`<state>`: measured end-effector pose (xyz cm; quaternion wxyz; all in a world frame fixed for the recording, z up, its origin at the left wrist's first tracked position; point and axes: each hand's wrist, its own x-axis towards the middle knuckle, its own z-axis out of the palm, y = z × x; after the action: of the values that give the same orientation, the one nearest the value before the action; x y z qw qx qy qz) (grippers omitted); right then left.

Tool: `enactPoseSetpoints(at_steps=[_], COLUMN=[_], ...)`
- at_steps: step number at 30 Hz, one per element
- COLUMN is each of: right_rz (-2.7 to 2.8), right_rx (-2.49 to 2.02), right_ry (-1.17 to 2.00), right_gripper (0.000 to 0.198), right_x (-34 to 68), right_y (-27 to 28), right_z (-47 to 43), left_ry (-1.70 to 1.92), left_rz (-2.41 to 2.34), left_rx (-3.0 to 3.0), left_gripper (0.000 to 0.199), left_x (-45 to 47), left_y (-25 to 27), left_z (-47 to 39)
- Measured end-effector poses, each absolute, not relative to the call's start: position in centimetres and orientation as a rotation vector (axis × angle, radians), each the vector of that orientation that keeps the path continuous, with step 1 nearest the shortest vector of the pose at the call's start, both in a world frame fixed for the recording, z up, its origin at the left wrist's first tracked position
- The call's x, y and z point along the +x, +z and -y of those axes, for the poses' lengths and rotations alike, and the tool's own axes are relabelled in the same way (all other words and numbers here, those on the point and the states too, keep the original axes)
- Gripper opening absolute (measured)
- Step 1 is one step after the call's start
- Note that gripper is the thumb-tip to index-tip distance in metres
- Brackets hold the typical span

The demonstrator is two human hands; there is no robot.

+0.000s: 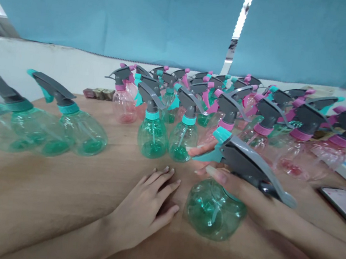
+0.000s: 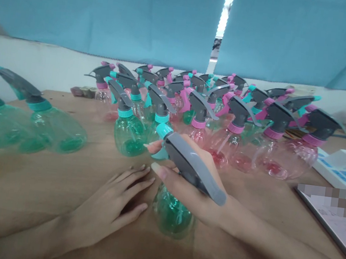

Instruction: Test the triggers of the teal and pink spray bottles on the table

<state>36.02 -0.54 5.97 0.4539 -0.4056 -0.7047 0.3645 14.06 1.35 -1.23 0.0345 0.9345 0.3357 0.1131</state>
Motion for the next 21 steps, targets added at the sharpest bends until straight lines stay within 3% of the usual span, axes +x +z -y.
enactPoseSetpoints(at_steps=[7, 21], right_rz=[1.671, 1.738], right_rx=[-1.025, -1.153], right_ry=[0.871, 0.965], right_gripper=[0.033, 0.03], right_x=[35.9, 37.1], right_y=[5.7, 4.4], right_z=[0.9, 0.8], left_ry=[0.337, 0.309], left_rz=[-1.026, -1.052], left_rx=[2.879, 2.851], left_gripper=[0.046, 0.044], left_x=[13.9, 14.0], left_y=[-1.3, -1.1], left_z=[-1.3, -1.2])
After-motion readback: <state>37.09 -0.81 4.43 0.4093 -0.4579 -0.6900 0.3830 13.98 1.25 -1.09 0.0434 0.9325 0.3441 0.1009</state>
